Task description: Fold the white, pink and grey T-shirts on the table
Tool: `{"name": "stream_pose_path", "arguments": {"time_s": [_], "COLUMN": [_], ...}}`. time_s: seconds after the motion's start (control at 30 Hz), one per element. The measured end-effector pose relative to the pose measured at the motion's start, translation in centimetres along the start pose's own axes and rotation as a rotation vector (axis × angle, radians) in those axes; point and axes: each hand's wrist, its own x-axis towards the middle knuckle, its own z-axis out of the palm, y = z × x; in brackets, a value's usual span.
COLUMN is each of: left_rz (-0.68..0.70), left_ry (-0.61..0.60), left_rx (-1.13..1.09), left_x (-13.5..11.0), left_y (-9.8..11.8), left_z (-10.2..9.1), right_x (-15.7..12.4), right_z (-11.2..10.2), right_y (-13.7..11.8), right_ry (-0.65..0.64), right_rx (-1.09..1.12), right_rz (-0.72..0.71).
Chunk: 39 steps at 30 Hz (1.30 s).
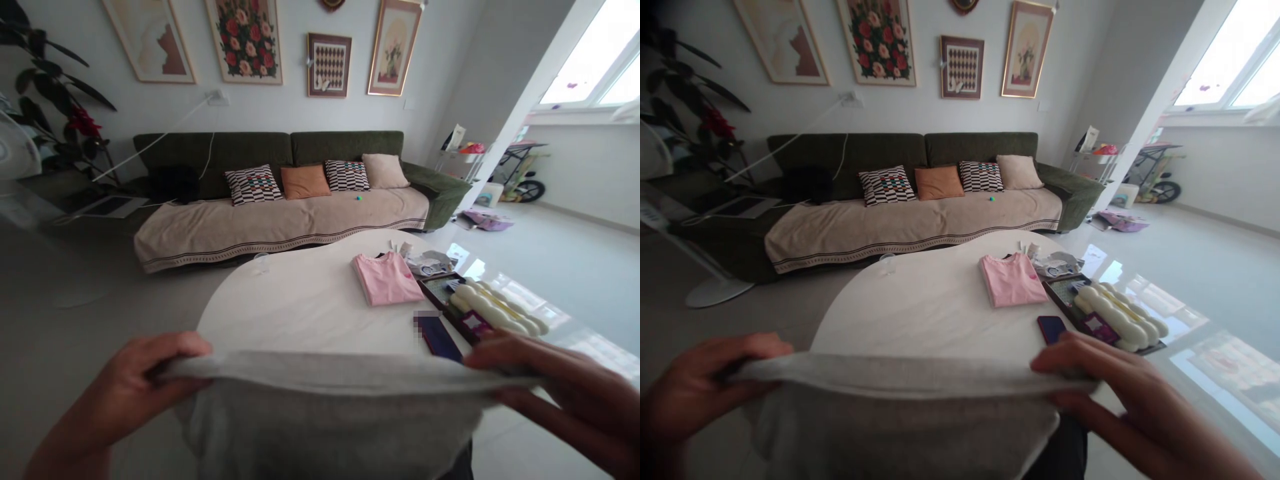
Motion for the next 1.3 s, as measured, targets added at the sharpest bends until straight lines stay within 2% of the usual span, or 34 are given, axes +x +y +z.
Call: {"name": "stream_pose_path", "arguments": {"time_s": [0.07,0.13,0.2,0.3,0.37,0.43,0.5,0.57,0.6,0.67,0.77,0.83,0.9,0.97,1.0,1.03,1.13,1.23,1.3], "left_rz": [-0.093,-0.125,-0.113,-0.101,-0.089,-0.038,0.045,0.108,0.114,0.067,-0.057,-0.120,-0.170,-0.207,-0.216,-0.218,-0.200,-0.191,-0.207], "left_ry": [-0.020,-0.038,-0.004,0.181,0.322,0.404,0.379,0.245,0.145,-0.080,-0.374,-0.543,-0.749,-0.865,-0.851,-0.788,-0.466,-0.254,-0.208], "left_rx": [-0.020,-0.016,0.041,0.215,0.336,0.382,0.325,0.216,0.163,0.086,0.055,0.076,0.034,-0.056,-0.097,-0.124,-0.102,0.020,0.126], "left_x": [2.8,6.1,9.2,12.4,13.2,13.0,12.1,10.5,9.5,6.9,2.0,-1.2,-3.6,-4.4,-4.2,-3.5,0.1,3.4,4.2], "left_y": [-0.8,-2.0,-3.3,-4.2,-3.6,-2.5,-1.7,-1.5,-1.7,-2.5,-4.2,-5.3,-6.2,-7.1,-7.5,-7.9,-9.2,-10.8,-11.9], "left_z": [1.2,2.5,3.2,2.3,0.7,-0.8,-1.5,-0.7,0.3,3.5,10.2,14.6,18.2,20.3,20.9,21.3,22.1,23.8,25.7], "right_x": [3.7,7.7,11.3,15.0,16.2,16.1,14.8,12.6,11.2,7.9,2.5,-1.0,-3.6,-4.8,-4.7,-4.3,-1.3,1.8,2.7], "right_z": [0.8,2.2,3.6,4.3,3.9,3.3,3.3,4.3,5.3,8.1,13.2,16.2,18.2,19.1,19.3,19.5,20.4,23.1,25.5], "right_y": [-0.3,-0.2,0.3,0.8,0.8,0.7,1.0,1.9,2.8,5.0,9.0,11.3,12.7,13.4,13.5,13.4,12.7,11.9,11.6], "right_ry": [-0.140,-0.036,0.060,0.163,0.270,0.391,0.435,0.360,0.300,0.161,-0.037,-0.214,-0.424,-0.551,-0.562,-0.543,-0.426,-0.373,-0.369], "right_rx": [-0.010,-0.020,-0.030,-0.040,-0.049,-0.059,-0.060,-0.039,-0.024,0.005,0.004,-0.016,-0.022,-0.019,-0.016,-0.015,-0.026,-0.112,-0.233], "right_rz": [-0.077,-0.104,-0.106,-0.098,-0.107,-0.155,-0.225,-0.253,-0.238,-0.156,-0.011,0.104,0.166,0.198,0.207,0.218,0.220,0.184,0.201]}}
